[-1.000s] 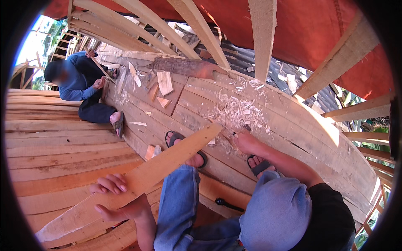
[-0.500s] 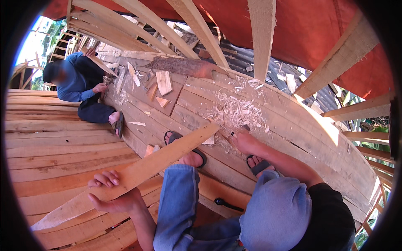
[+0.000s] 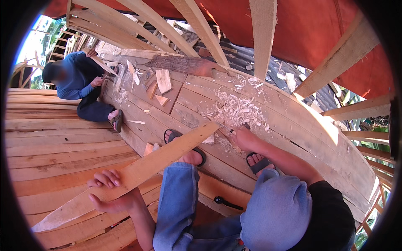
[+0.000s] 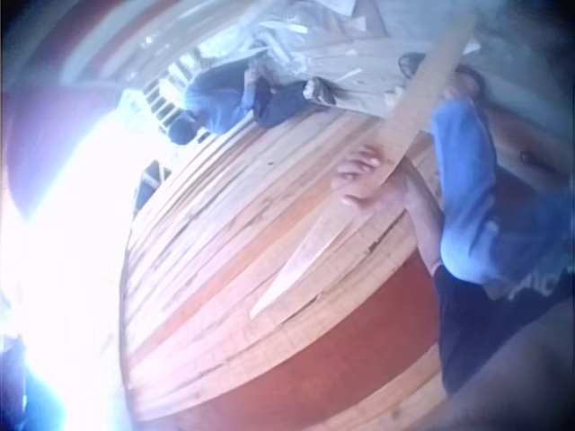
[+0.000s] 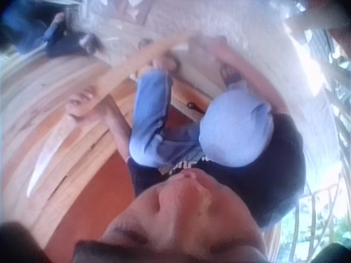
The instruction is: The person carves a wooden plank using a small knife, while sitting on a wooden floor.
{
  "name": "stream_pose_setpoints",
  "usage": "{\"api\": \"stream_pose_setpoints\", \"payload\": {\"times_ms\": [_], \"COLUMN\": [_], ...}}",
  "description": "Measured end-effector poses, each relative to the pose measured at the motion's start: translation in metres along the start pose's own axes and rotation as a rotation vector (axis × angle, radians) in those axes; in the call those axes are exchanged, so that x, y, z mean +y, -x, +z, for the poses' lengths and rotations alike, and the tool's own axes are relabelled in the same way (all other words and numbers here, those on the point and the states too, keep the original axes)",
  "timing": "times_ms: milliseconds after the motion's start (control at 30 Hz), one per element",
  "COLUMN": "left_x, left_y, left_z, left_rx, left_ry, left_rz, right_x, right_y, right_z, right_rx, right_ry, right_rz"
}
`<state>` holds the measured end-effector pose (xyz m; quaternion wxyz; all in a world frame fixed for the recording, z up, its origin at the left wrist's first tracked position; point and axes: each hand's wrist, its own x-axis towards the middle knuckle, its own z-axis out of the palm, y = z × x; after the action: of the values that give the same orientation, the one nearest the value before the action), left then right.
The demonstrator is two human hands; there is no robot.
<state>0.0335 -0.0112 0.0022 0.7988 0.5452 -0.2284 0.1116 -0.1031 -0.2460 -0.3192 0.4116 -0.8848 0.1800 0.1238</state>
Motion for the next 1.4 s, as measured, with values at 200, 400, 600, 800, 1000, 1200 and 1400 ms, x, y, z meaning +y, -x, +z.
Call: {"api": "stream_pose_setpoints", "payload": {"times_ms": [200, 400, 600, 800, 1000, 1200, 1400], "left_x": [0.000, 0.001, 0.000, 0.001, 0.000, 0.001, 0.001], "left_y": [0.000, 0.001, 0.000, 0.001, -0.001, -0.001, 0.003], "left_z": [0.002, 0.000, 0.000, 0.003, 0.001, 0.004, 0.006], "left_rx": [-0.166, -0.304, -0.306, -0.276, -0.275, -0.269, -0.262], "left_ry": [0.055, 0.124, 0.121, 0.103, 0.098, 0.103, 0.094], "left_rz": [0.044, 0.060, 0.066, 0.074, 0.072, 0.068, 0.066], "right_x": [-0.006, 0.004, 0.001, -0.014, -0.011, 0.001, 0.013], "right_y": [-0.004, -0.006, -0.004, -0.003, -0.001, 0.009, 0.003], "right_z": [-0.020, -0.003, 0.001, -0.013, -0.002, 0.000, 0.003], "right_rx": [-0.032, -0.065, 0.118, 0.027, 0.084, 0.195, -0.057], "right_ry": [0.048, 0.044, -0.134, -0.103, -0.101, -0.228, -0.112], "right_rz": [-0.052, -0.016, 0.079, -0.007, -0.027, 0.037, 0.152]}}
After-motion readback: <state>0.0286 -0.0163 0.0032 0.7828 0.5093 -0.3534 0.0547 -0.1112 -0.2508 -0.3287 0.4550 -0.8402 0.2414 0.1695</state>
